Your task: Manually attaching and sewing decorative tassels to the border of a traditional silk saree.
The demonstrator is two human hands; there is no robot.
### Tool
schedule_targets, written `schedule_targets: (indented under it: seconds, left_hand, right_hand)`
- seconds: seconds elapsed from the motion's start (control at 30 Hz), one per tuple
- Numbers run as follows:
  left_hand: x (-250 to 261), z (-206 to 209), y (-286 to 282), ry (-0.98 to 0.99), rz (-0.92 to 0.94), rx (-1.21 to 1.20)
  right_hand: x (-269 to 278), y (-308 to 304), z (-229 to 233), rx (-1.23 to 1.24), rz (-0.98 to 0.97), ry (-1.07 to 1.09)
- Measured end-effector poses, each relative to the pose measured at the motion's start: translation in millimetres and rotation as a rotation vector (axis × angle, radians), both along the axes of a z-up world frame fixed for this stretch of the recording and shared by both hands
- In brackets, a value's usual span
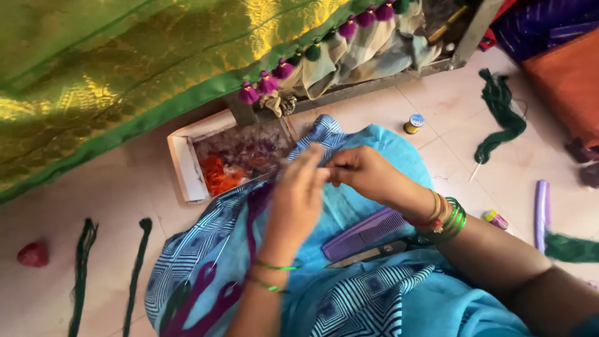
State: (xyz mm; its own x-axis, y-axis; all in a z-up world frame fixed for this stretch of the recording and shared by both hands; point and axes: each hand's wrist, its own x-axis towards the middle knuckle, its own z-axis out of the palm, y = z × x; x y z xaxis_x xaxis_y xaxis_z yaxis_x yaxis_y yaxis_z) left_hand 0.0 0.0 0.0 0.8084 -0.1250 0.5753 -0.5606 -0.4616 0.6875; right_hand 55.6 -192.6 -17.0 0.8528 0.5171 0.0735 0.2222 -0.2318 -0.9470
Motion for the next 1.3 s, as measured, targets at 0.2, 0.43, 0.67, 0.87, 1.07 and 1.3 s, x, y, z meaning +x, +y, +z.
schedule_targets:
  seconds: [0.2,0.43,0.67,0.87,1.07,1.3]
  left_hand:
    - [-3,1,-29,0.109,0.03,-0.123]
    - [-13,10,-27,-0.186,0.055,0.189]
    - [-18,8,-42,-0.188,0.099,0.324]
    - [-8,-5,-36,-0.159,0.133,0.276]
    - [3,-5,-28,-0.166,0.154,0.177]
    - [24,-26,-18,0.043,0.021,-0.125]
  right_hand:
    - [-3,-25,15,-0.077,-0.11,0.016]
    - [-15,-44,8,-0.088,-0.068,0.049]
    - [-36,-63,9,-0.17,-0.143,-0.105]
    - [-92,-112,5,-0.339,-0.079,-0.539]
    - [-151,-163,-7,-0.573,0.196,-0.647]
    - [-155,-216,-51,-0.796,0.091,-0.033]
